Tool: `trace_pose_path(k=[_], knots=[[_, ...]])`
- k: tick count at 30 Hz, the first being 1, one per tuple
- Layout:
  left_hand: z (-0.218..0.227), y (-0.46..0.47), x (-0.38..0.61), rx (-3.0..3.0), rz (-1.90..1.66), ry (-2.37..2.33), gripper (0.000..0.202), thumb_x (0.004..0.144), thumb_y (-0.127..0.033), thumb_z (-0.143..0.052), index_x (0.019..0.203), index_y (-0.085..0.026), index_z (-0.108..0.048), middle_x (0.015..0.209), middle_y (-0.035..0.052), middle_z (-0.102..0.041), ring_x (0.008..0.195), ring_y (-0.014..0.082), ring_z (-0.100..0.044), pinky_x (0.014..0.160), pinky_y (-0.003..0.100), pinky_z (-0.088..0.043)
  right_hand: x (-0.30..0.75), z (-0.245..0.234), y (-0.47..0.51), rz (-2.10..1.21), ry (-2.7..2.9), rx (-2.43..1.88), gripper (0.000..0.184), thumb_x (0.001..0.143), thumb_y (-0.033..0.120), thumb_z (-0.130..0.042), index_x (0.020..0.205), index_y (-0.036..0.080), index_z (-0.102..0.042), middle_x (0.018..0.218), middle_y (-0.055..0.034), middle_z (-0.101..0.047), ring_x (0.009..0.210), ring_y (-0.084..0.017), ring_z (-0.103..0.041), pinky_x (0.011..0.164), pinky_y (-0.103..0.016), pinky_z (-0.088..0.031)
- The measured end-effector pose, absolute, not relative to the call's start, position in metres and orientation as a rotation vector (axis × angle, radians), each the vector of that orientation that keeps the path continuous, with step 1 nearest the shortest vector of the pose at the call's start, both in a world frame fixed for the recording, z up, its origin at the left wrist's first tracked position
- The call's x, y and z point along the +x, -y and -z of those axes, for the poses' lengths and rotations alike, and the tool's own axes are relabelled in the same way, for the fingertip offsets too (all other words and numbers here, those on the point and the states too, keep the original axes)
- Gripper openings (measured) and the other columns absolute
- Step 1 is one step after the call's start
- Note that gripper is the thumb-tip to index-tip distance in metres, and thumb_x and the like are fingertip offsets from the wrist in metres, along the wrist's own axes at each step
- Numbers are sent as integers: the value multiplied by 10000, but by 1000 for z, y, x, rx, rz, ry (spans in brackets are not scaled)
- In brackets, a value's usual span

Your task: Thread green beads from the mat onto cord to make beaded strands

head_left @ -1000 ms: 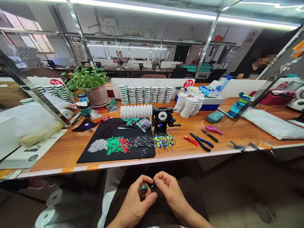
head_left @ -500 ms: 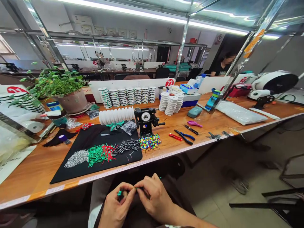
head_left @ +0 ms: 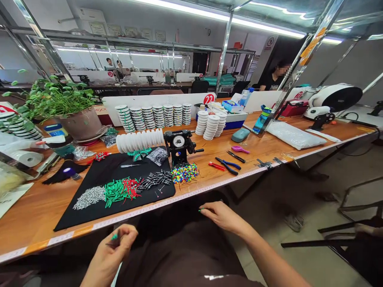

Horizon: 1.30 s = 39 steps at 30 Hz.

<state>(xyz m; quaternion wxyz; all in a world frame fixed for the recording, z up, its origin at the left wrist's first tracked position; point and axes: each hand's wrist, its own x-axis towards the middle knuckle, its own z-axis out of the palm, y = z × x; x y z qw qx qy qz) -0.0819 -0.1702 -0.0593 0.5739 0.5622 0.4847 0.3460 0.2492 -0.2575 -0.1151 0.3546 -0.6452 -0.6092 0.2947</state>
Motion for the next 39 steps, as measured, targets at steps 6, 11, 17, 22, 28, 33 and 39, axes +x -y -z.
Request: trace_pose_path(k=[6, 11, 17, 22, 28, 33, 39], knots=[[69, 186, -56, 1806, -529, -1095, 457, 846, -622, -603, 738, -185, -681, 603, -49, -319, 563, 131, -273, 503, 234, -259, 186, 61, 257, -711, 1629, -1411, 270, 982, 157, -502, 1159, 213, -698, 1163, -64, -700, 1094, -204, -626, 997, -293, -436], [68, 193, -50, 1857, -567, -1110, 412, 850, -594, -605, 748, -203, -684, 588, -56, -344, 542, 128, -303, 502, 231, -286, 130, 69, 252, -1039, 1427, -1217, 197, 909, 138, -579, 1061, 195, -691, 788, 26, -644, 669, -123, -573, 604, -193, -425], [75, 193, -49, 1510, -720, -1057, 440, 755, -614, -722, 946, -221, -671, 637, -18, -579, 606, 173, -521, 582, 250, -440, 127, 90, 254, -1048, 1240, -1339, 68, 866, 182, -627, 814, 173, -670, 573, 81, -425, 524, -101, -377, 499, -216, -265], [76, 197, -44, 1326, -603, -876, 460, 858, -659, -600, 799, -205, -561, 602, -5, -593, 571, 158, -529, 568, 258, -456, 151, 103, 250, -704, 1316, -1561, 217, 914, 328, -609, 805, 201, -748, 579, 21, -544, 574, -156, -446, 642, -289, -339], [79, 206, -42, 1456, -578, -983, 393, 909, -580, -580, 795, -206, -534, 633, 3, -624, 598, 166, -571, 571, 255, -462, 156, 92, 248, -742, 1302, -1520, 259, 952, 397, -559, 817, 201, -660, 636, 7, -546, 639, -187, -488, 643, -291, -363], [82, 210, -42, 1545, -610, -1021, 324, 921, -486, -613, 790, -195, -558, 667, 3, -628, 609, 157, -572, 567, 244, -446, 130, 77, 249, -873, 1439, -1330, 191, 945, 300, -514, 809, 191, -592, 765, -12, -583, 668, -163, -506, 614, -263, -378], [83, 207, -41, 1356, -611, -962, 384, 891, -551, -625, 817, -175, -637, 746, 44, -668, 699, 196, -634, 650, 296, -538, 130, 97, 251, -852, 1439, -1509, 215, 944, 330, -539, 829, 193, -657, 623, 26, -464, 607, -159, -426, 573, -271, -299]])
